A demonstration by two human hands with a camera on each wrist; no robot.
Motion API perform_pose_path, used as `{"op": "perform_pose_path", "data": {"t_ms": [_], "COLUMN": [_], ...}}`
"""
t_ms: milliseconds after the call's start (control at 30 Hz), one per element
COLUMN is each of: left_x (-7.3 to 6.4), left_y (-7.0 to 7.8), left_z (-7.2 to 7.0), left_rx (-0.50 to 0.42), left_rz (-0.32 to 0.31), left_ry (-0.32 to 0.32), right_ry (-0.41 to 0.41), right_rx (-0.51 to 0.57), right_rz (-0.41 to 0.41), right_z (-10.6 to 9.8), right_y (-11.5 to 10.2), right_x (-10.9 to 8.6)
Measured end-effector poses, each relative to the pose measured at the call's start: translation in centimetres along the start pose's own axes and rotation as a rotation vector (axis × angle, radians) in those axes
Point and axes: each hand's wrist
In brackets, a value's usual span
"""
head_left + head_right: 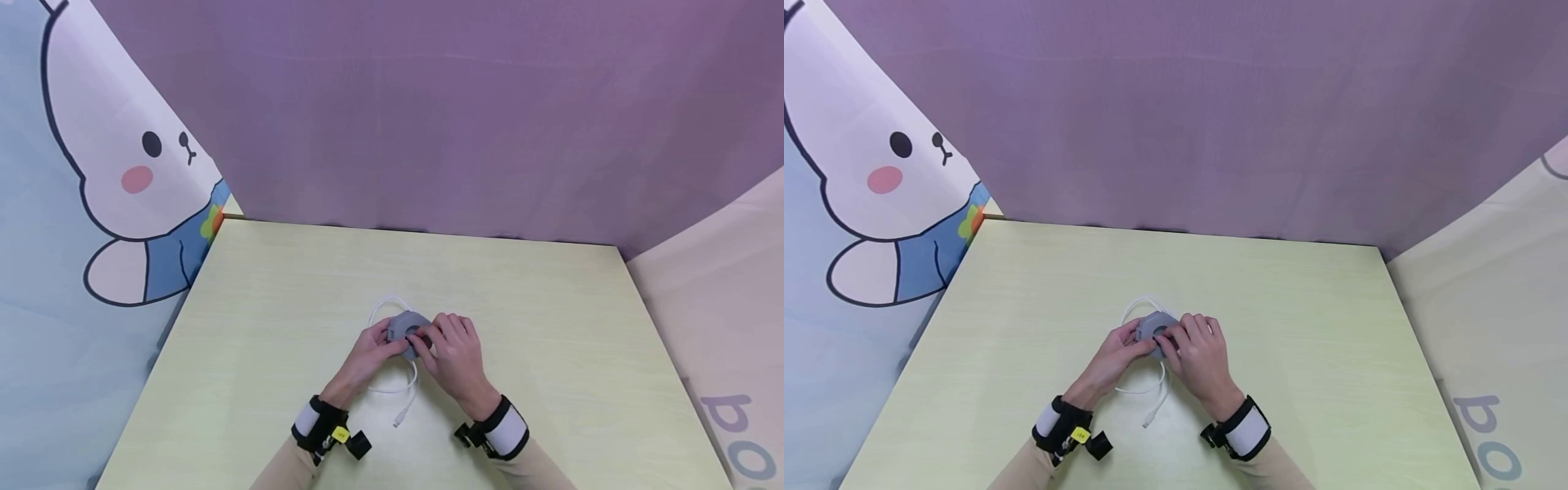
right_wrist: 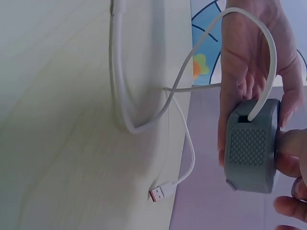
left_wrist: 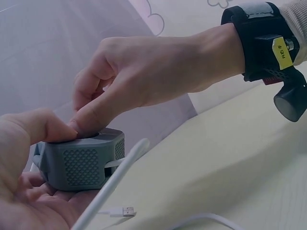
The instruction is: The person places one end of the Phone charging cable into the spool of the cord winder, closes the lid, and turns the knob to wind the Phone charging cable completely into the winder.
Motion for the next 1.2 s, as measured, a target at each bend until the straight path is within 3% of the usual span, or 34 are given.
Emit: {"op": "perform_pose_path", "data": {"t_ms": [467, 900, 1200], "left_x": [0.1, -0.1, 0.1], "left_y": [-0.1, -0.2, -0.7], "left_z": [0.0, 0.2, 0.3], "left_rx": [-0.022, -0.031, -0.03], "left_rz": [0.01, 0.011, 0.011], "left_ry": [0.022, 0.057, 0.08], "right_ry": [0.017, 0.073, 0.084], "right_rx": [0.046, 0.116, 0.098], "right_rz": [0.148, 0.216, 0.258], "right_z": [0.5, 1.1, 1.5], "right_y": [-1.1, -1.6, -1.9], "right_x": [0.3, 0.2, 0.2]}}
Point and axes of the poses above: each hand's wrist, its own x-axis towards the middle knuckle, its own z-axis out of the palm, y = z × x, and after that the axes turned 8 degrees about x, right-handed
